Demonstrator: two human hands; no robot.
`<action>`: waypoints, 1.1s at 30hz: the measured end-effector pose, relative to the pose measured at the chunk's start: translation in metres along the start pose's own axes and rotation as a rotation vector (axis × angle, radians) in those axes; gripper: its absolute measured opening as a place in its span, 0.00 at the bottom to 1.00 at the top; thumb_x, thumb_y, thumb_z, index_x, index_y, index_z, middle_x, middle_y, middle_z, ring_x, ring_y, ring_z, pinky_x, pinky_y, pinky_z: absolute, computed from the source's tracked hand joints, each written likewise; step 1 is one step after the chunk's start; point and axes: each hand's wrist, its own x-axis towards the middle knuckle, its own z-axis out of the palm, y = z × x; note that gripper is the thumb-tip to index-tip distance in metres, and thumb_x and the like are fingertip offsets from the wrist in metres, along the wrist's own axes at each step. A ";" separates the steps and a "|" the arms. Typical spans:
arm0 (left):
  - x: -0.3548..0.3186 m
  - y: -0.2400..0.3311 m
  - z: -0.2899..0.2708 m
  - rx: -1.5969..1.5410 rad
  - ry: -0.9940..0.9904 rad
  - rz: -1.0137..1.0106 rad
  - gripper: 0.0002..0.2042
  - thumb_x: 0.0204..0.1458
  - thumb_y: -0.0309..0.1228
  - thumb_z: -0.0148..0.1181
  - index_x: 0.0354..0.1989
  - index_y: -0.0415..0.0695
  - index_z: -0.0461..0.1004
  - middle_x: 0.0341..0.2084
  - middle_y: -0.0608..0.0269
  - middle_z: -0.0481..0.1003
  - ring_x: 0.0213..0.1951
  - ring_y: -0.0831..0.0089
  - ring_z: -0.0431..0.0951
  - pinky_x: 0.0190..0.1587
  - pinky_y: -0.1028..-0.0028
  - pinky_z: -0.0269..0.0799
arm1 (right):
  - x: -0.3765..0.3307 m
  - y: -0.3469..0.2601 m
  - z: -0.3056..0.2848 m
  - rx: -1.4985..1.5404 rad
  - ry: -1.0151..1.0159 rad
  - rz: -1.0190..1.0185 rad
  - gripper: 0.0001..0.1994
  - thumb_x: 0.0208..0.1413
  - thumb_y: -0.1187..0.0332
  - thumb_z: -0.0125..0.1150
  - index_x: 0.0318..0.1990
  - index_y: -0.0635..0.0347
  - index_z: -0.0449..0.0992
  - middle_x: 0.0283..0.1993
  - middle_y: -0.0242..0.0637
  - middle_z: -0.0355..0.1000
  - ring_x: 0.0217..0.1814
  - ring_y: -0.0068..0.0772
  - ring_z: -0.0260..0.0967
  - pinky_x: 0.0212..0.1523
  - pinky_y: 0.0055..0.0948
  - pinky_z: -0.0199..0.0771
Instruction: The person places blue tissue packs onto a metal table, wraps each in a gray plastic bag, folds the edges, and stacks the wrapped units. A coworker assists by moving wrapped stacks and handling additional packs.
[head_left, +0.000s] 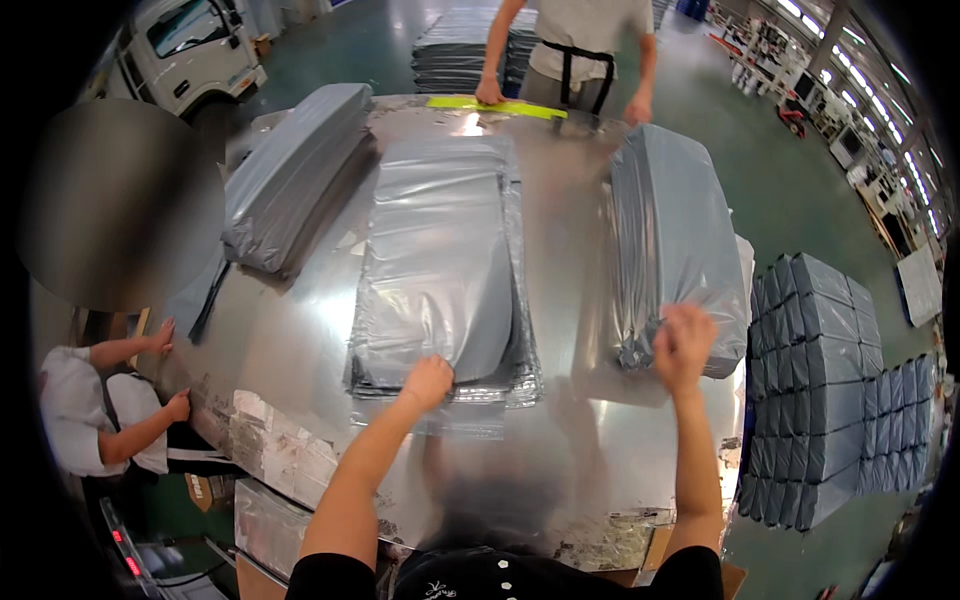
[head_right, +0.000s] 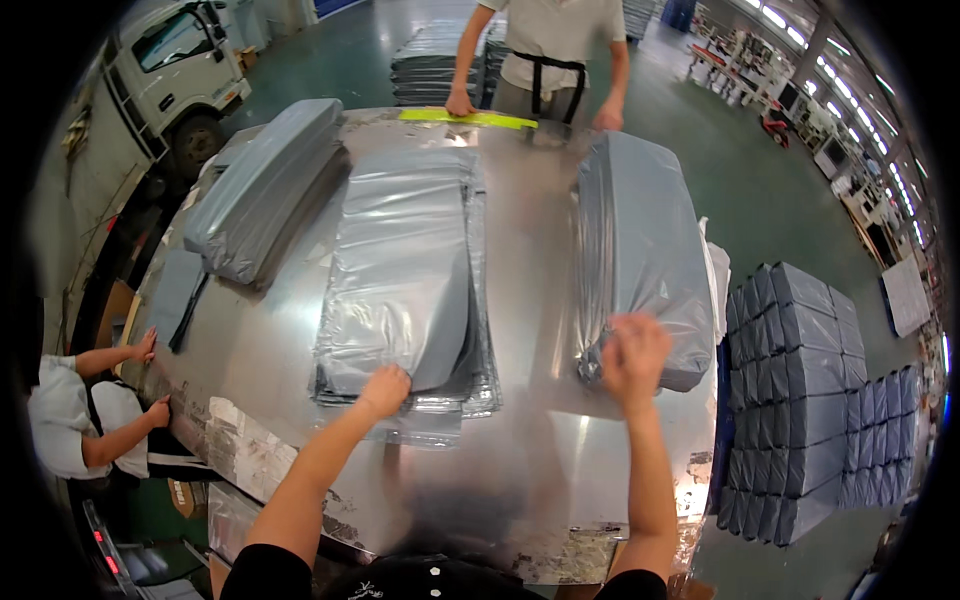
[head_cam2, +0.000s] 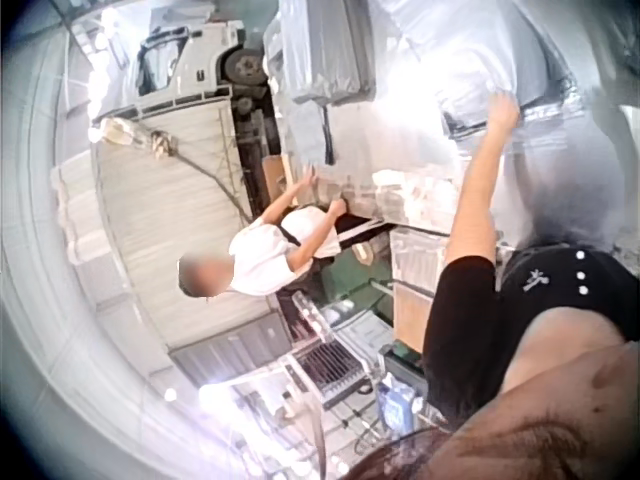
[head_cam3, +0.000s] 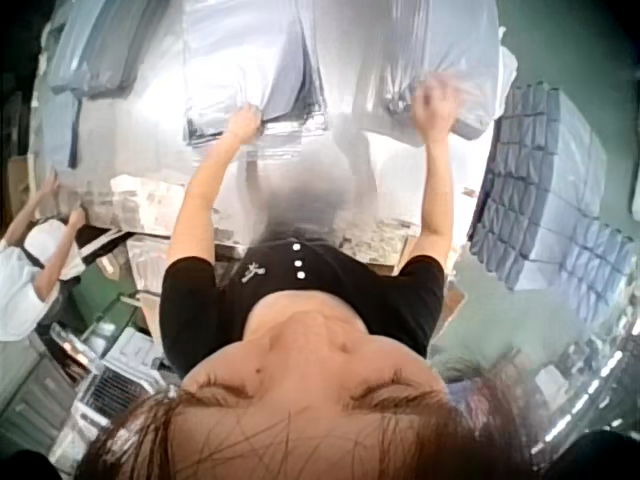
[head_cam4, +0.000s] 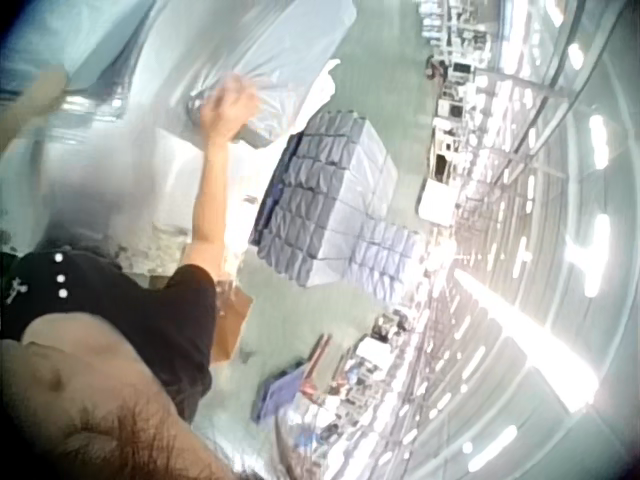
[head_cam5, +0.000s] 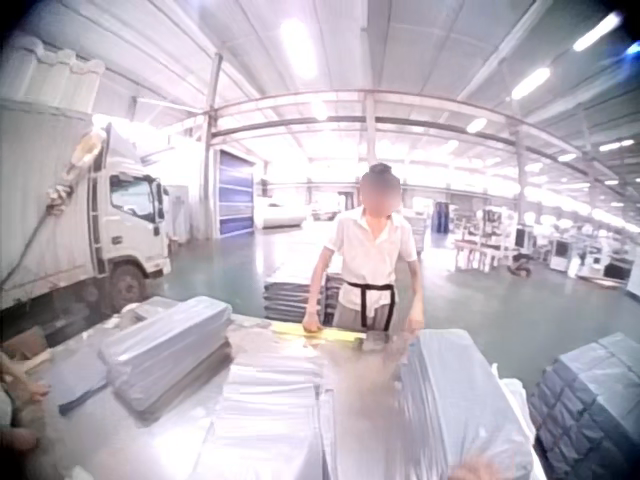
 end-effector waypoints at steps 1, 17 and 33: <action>-0.007 0.005 0.000 0.005 0.031 -0.002 0.13 0.48 0.33 0.55 0.40 0.43 0.75 0.40 0.59 0.73 0.47 0.63 0.69 0.47 0.67 0.67 | -0.013 -0.022 0.007 0.088 -0.053 -0.007 0.17 0.46 0.72 0.59 0.47 0.58 0.74 0.45 0.43 0.70 0.50 0.50 0.65 0.54 0.47 0.60; -0.198 0.040 0.020 -0.797 0.083 -0.304 0.33 0.55 0.50 0.49 0.65 0.42 0.55 0.65 0.41 0.51 0.67 0.47 0.51 0.65 0.56 0.53 | -0.111 -0.160 0.193 0.864 -0.562 1.400 0.18 0.45 0.72 0.69 0.40 0.77 0.72 0.35 0.49 0.74 0.30 0.42 0.74 0.23 0.40 0.75; -0.313 0.137 0.051 -0.499 0.095 -0.266 0.41 0.52 0.59 0.47 0.68 0.42 0.50 0.68 0.40 0.42 0.69 0.41 0.40 0.66 0.45 0.40 | -0.374 -0.148 0.037 -0.171 -0.515 -0.092 0.09 0.55 0.65 0.55 0.37 0.60 0.75 0.33 0.39 0.71 0.35 0.37 0.68 0.37 0.37 0.69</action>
